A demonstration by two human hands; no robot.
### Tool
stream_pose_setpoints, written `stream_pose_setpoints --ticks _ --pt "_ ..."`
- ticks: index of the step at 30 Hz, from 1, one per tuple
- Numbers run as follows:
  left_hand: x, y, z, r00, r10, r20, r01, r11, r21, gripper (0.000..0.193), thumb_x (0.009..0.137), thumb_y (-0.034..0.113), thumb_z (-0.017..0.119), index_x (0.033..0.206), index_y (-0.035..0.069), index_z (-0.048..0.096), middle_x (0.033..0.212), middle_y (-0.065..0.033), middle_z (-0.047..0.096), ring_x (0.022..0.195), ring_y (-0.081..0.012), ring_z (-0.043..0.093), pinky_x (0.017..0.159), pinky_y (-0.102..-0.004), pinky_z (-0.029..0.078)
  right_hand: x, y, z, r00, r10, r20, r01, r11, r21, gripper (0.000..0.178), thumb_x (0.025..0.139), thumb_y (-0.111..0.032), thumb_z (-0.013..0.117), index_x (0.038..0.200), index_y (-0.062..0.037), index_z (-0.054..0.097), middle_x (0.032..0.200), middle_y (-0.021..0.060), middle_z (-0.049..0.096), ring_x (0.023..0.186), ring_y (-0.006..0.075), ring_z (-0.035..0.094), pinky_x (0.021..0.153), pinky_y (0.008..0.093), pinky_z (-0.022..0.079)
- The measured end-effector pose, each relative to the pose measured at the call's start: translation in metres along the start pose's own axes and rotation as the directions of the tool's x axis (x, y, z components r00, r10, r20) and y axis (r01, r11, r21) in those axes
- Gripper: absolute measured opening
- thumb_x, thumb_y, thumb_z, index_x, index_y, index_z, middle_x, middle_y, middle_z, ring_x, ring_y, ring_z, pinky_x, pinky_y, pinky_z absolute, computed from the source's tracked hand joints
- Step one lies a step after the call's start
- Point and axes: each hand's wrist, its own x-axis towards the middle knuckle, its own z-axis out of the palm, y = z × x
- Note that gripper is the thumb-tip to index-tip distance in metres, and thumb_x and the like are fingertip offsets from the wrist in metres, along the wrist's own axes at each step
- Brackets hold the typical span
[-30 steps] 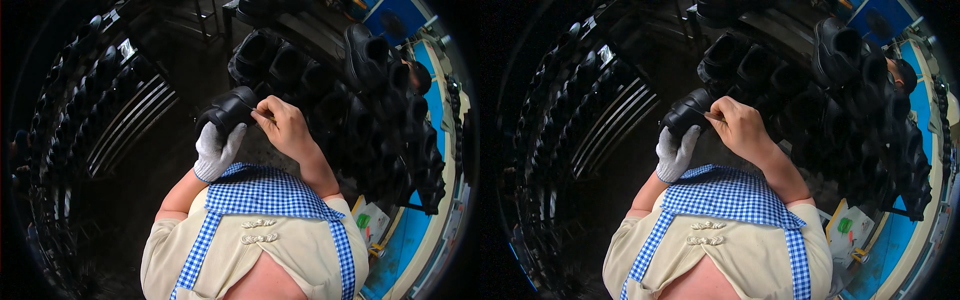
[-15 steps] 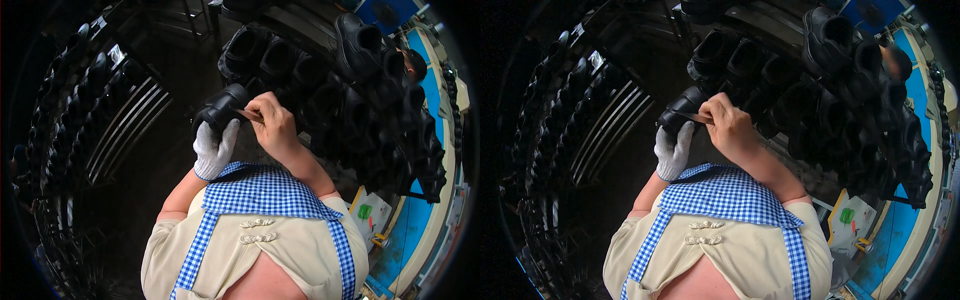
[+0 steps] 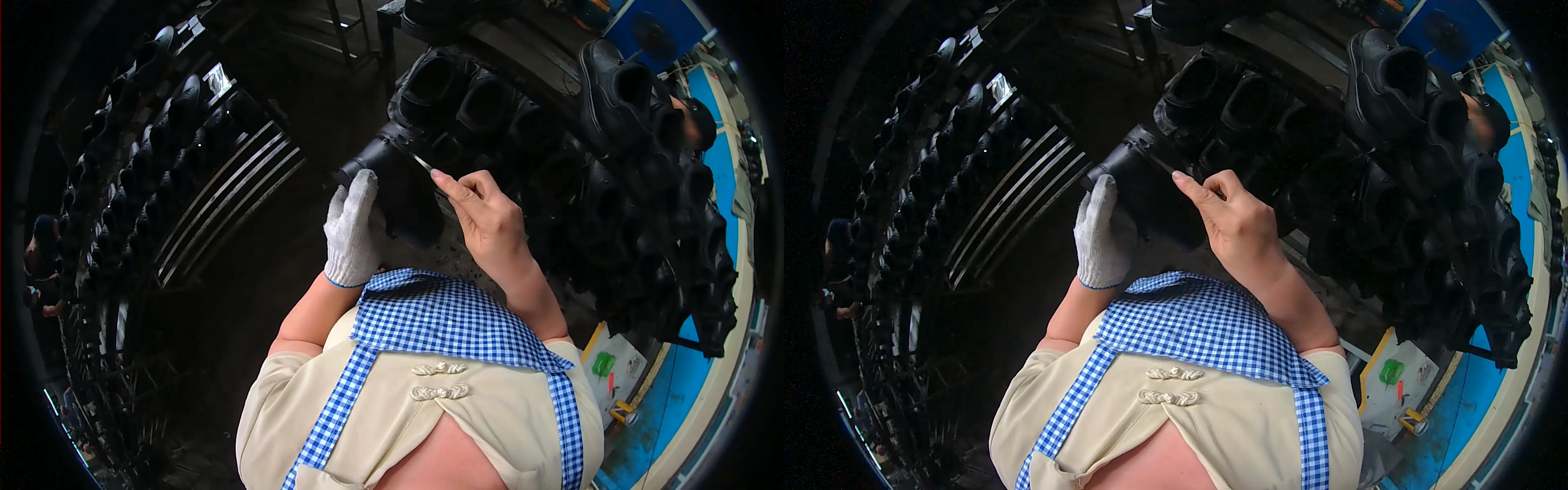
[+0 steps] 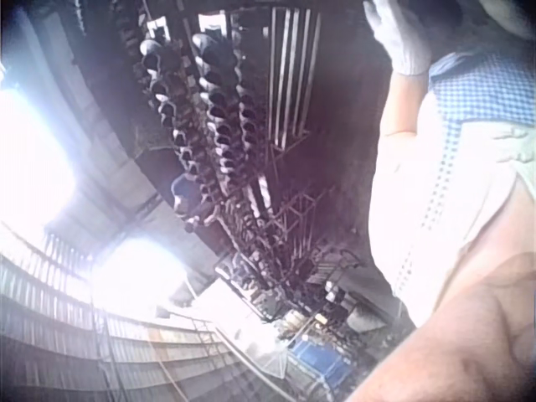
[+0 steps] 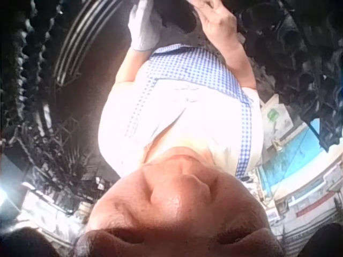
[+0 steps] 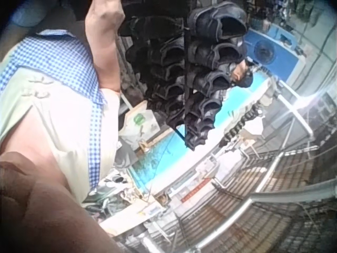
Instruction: The person uses a small knife to trim excess material from the edges and seams of black shoes. They pick up shoes from a metal rack, scrape the knife along the shoe's perimeter, and place the shoes back on the rack. The process is repeated for multiple shoes throughout the clip.
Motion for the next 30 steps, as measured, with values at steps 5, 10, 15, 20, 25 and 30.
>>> stream_pose_setpoints --ticks 5,10,15,20,25,30 --pt "-0.003 0.015 0.006 0.971 -0.237 -0.033 0.231 0.964 -0.128 0.046 0.092 0.034 0.069 0.121 -0.001 0.061 0.1 -0.0067 0.067 0.09 -0.013 0.062 0.081 -0.0278 0.05 0.002 -0.008 -0.01 1.0 -0.025 -0.015 0.023 0.991 -0.129 0.039 0.09 -0.001 0.067 0.127 -0.0126 0.068 0.089 0.0104 0.059 0.061 0.0178 0.06 0.051 0.0252 0.051" --pt "-0.003 0.035 0.001 0.95 -0.302 0.078 0.309 0.943 -0.125 0.036 0.092 0.023 0.072 0.118 0.0 0.063 0.107 -0.0085 0.068 0.093 -0.0167 0.065 0.085 -0.0275 0.051 0.004 -0.014 -0.017 0.999 -0.022 0.039 0.028 0.987 -0.161 0.04 0.089 0.001 0.068 0.127 -0.0115 0.067 0.09 0.0116 0.06 0.065 0.0195 0.064 0.055 0.0259 0.054" --pt "-0.011 0.033 0.006 0.955 -0.214 0.203 0.211 0.977 0.038 0.031 0.094 0.017 0.069 0.118 -0.002 0.064 0.101 -0.0076 0.069 0.09 -0.0137 0.065 0.082 -0.0267 0.053 0.023 -0.015 -0.011 1.0 -0.024 -0.013 0.021 0.981 -0.194 0.037 0.089 -0.002 0.068 0.125 -0.0091 0.066 0.087 0.0116 0.059 0.067 0.0232 0.068 0.057 0.0279 0.058" --pt "-0.006 0.033 -0.003 0.93 -0.248 0.271 0.296 0.943 -0.153 0.032 0.095 0.02 0.067 0.118 -0.003 0.064 0.1 -0.0082 0.07 0.089 -0.013 0.066 0.081 -0.0265 0.055 0.023 0.006 -0.016 0.993 0.107 -0.055 -0.097 0.981 0.166 0.027 0.091 -0.006 0.069 0.117 -0.0037 0.069 0.088 0.0107 0.065 0.07 0.0188 0.068 0.056 0.0233 0.054" --pt "-0.008 0.042 -0.003 0.916 -0.29 0.277 0.32 0.945 -0.067 0.033 0.095 0.02 0.067 0.119 -0.002 0.064 0.101 -0.0088 0.07 0.091 -0.0142 0.066 0.084 -0.027 0.054 0.014 0.01 -0.004 0.988 0.063 -0.143 -0.024 0.965 0.261 0.019 0.085 -0.003 0.076 0.103 -0.0016 0.074 0.085 0.009 0.065 0.067 0.014 0.065 0.055 0.0209 0.05" --pt "-0.002 0.036 -0.007 0.896 -0.328 0.298 0.422 0.837 -0.349 0.042 0.094 0.026 0.066 0.122 -0.004 0.06 0.108 -0.0116 0.068 0.097 -0.0164 0.065 0.089 -0.0307 0.053 0.007 0.017 -0.008 0.985 0.168 0.036 -0.17 0.919 0.356 0.045 0.08 -0.018 0.083 0.12 -0.006 0.066 0.099 0.0095 0.065 0.082 0.0189 0.068 0.065 0.0252 0.055"
